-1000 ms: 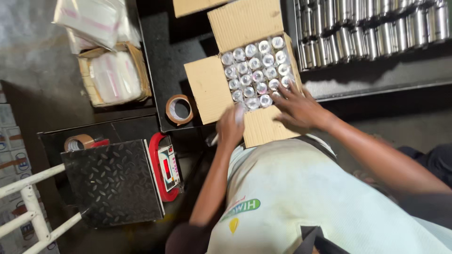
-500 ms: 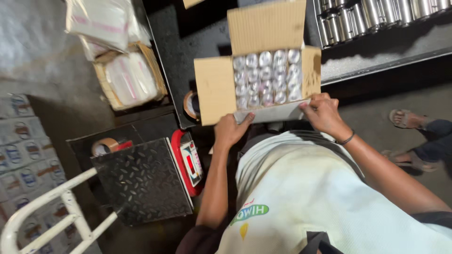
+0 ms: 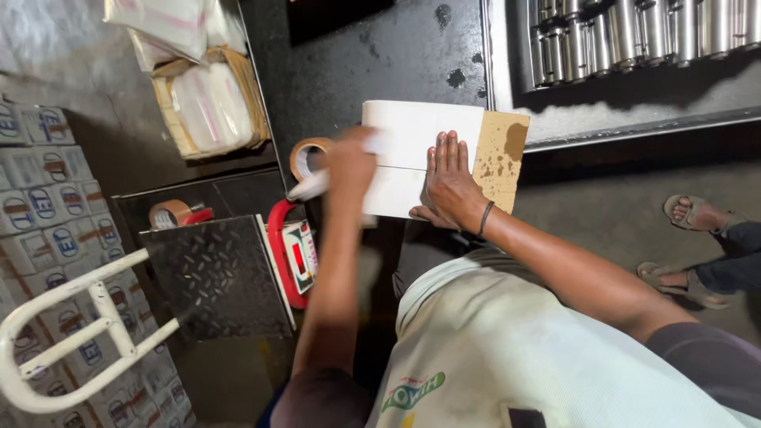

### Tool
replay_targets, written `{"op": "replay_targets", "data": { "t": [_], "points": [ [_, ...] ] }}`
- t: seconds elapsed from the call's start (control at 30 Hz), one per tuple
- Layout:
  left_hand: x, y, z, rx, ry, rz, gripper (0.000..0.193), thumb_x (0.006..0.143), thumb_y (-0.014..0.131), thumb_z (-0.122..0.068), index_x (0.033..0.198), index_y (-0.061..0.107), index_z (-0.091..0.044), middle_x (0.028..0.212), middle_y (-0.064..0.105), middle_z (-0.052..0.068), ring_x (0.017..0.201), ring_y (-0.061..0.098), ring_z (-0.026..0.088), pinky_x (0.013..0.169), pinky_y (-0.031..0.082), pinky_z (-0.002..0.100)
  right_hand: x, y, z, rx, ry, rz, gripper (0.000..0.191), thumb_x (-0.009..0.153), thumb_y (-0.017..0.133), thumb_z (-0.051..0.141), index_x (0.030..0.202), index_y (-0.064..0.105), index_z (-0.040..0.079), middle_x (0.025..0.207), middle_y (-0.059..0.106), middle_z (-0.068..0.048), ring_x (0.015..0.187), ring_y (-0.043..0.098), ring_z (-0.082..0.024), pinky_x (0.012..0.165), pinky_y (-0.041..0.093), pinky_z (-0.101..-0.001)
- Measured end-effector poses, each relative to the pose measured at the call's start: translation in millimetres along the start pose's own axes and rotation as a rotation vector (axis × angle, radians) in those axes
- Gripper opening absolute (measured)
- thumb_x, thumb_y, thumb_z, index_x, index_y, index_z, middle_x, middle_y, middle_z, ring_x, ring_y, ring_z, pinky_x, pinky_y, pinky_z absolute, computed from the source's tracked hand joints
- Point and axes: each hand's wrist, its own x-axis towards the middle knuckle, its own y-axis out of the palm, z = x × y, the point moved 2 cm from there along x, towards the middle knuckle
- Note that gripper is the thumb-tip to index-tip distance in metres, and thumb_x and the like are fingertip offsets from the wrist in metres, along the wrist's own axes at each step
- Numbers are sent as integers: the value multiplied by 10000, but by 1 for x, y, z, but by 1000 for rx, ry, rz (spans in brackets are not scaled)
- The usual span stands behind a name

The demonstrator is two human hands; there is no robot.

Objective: The person packs cylindrical metal objects into plastic bags and places them into a cardboard box. They then seal the box with tape and move it to a nearby stack.

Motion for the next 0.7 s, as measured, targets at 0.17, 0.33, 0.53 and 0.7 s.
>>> {"op": "replay_targets", "data": {
  "t": [0.17,0.33,0.53,0.7],
  "points": [
    [-20,62,-50,-59,109,-148,651,712,648,76,1332,709,-114,733,627,58,608,613,258,545,468,414,-40,36,-98,764,298,-684,797,915,700,388,1492,435,-94,1537,431,-339,1411,437,-466,1172,356,-544],
    [-20,56,-41,-263,78,-369,411,873,611,-37,1277,616,-113,915,674,93,821,665,289,701,551,387,-90,-10,-133,1017,475,-718,913,849,827,364,1482,418,-151,1473,503,-336,1344,495,-381,1103,424,-447],
    [-23,68,-41,-629,-48,-436,190,1048,575,-78,1237,553,-92,969,672,93,868,682,294,790,560,437,-12,-69,-32,320,67,-345,1292,464,884,668,1489,443,17,1535,461,-298,1399,457,-475,1068,403,-573],
    [-50,59,-76,-71,-20,-193,331,854,674,-90,1179,656,-145,1235,693,156,721,646,364,633,508,506,71,-125,-45,-165,65,129,961,514,843,514,1345,584,106,1363,580,-214,1211,565,-436,988,454,-579]
  ]
}}
